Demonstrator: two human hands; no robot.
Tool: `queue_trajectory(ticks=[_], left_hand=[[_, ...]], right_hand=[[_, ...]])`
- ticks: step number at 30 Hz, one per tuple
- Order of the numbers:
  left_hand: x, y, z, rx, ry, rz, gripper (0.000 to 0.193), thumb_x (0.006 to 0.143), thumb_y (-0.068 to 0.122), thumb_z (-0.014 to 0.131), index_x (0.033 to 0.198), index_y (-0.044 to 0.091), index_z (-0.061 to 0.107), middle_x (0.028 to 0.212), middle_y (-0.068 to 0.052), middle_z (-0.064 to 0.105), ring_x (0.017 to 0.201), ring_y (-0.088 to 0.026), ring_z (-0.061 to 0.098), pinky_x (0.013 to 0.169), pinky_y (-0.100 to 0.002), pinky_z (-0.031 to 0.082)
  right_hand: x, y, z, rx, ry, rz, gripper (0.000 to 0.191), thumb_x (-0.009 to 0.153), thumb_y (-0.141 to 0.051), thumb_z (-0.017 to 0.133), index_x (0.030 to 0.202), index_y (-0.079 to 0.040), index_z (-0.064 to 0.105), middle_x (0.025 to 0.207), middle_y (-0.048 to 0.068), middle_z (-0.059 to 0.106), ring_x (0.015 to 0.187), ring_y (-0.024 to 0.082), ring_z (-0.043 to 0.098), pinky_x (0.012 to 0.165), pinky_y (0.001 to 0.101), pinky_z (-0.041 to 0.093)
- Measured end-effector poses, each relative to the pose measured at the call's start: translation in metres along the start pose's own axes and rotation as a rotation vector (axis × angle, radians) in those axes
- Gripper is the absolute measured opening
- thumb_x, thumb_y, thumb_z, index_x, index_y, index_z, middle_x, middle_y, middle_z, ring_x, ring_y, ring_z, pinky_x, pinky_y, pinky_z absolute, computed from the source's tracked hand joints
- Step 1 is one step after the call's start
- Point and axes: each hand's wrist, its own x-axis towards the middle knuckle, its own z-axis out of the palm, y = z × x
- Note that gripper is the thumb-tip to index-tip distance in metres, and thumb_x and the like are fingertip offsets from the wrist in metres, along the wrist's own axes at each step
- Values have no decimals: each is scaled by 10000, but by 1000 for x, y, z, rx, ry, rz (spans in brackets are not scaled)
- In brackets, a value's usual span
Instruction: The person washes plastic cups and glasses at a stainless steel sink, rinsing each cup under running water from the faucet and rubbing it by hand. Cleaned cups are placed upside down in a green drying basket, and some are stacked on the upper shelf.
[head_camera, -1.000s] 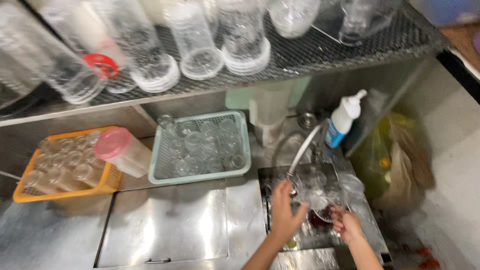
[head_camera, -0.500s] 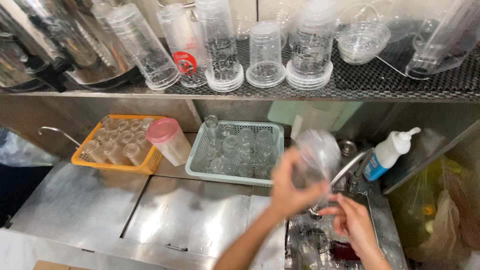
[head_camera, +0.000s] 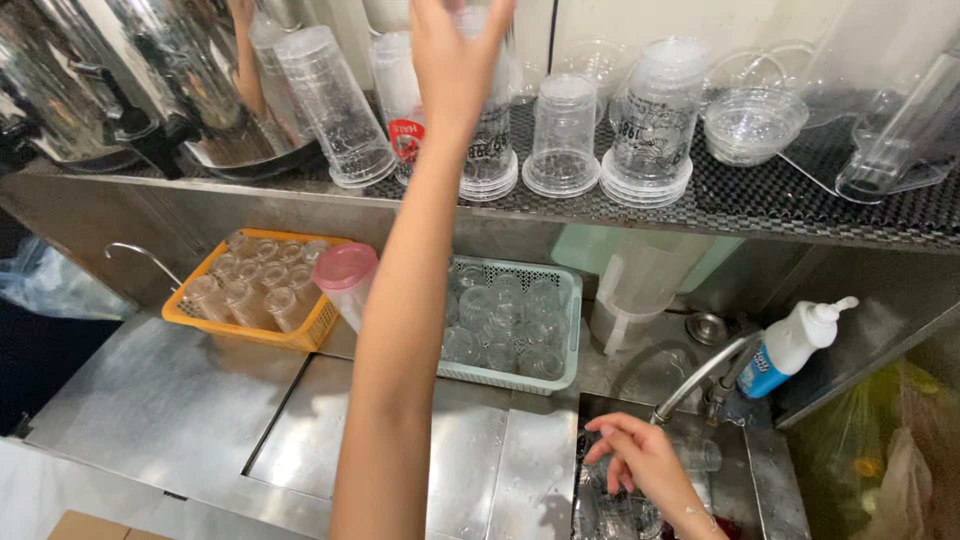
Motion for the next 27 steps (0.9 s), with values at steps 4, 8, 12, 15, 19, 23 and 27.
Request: queue_trajectory(ticks=[4, 8, 12, 15, 19, 23, 27], left_hand=[[-62, 7, -14, 83, -131, -142, 880, 891, 387, 854, 1465, -67, 366, 1412, -292, 552, 1312, -434, 556, 1117, -437, 443], [-94, 13, -37, 73, -83, -155, 918, 932, 335, 853, 1539, -79, 301, 1541, -309, 448, 1444, -425, 459, 1221, -451, 366], [-158, 21, -63, 91, -87, -69, 867, 1027, 226, 796, 1608, -68, 224, 1626, -289, 300, 1533, -415, 306, 1294, -461, 243], [-281, 53, -92, -71, -214, -211, 623, 1021, 24, 646, 1587, 22, 387, 1657, -181, 413, 1518, -346, 407, 1303, -417, 297], [-464, 91, -102, -529, -768, -749, 736, 833, -32, 555, 1548, -2, 383, 1579, -211, 449, 1501, -351, 419, 1251, -439, 331], [-573, 91, -83, -521, -1059, -701, 789, 810, 43, 720, 1513, -41, 371, 1491, -243, 469, 1398, -342, 448, 1163, -420, 351], [-613, 101, -55, -517, -1226, -966, 656, 840, 231, 821, 1379, 7, 523, 1227, -171, 670, 1141, -288, 651, 1006, -381, 497]], right_hand=[[6, 22, -3, -8, 5, 9, 330, 986, -220, 537, 1160, -9, 722, 820, 151, 818, 435, 143, 637, 387, 247, 410], [8, 43, -4, 11, 23, 65, 323, 976, -193, 528, 1180, -18, 707, 841, 150, 813, 443, 157, 649, 388, 259, 423], [3, 75, -15, 53, 79, 42, 308, 971, -158, 511, 1182, -20, 687, 856, 147, 808, 466, 153, 665, 406, 250, 438], [-15, 120, -30, 96, 212, 159, 282, 971, -151, 509, 1167, -43, 681, 834, 110, 764, 471, 157, 654, 390, 279, 441], [-25, 187, -62, 52, 366, 178, 266, 992, -127, 535, 1185, -74, 712, 835, 50, 739, 583, 100, 648, 481, 238, 463], [-19, 231, -90, -192, 459, 241, 263, 975, -119, 558, 1156, -31, 727, 886, 67, 782, 732, 142, 733, 586, 301, 552], [-4, 254, -90, -543, 466, 117, 254, 913, -118, 683, 1147, -36, 738, 925, 132, 769, 832, 268, 772, 755, 372, 605]])
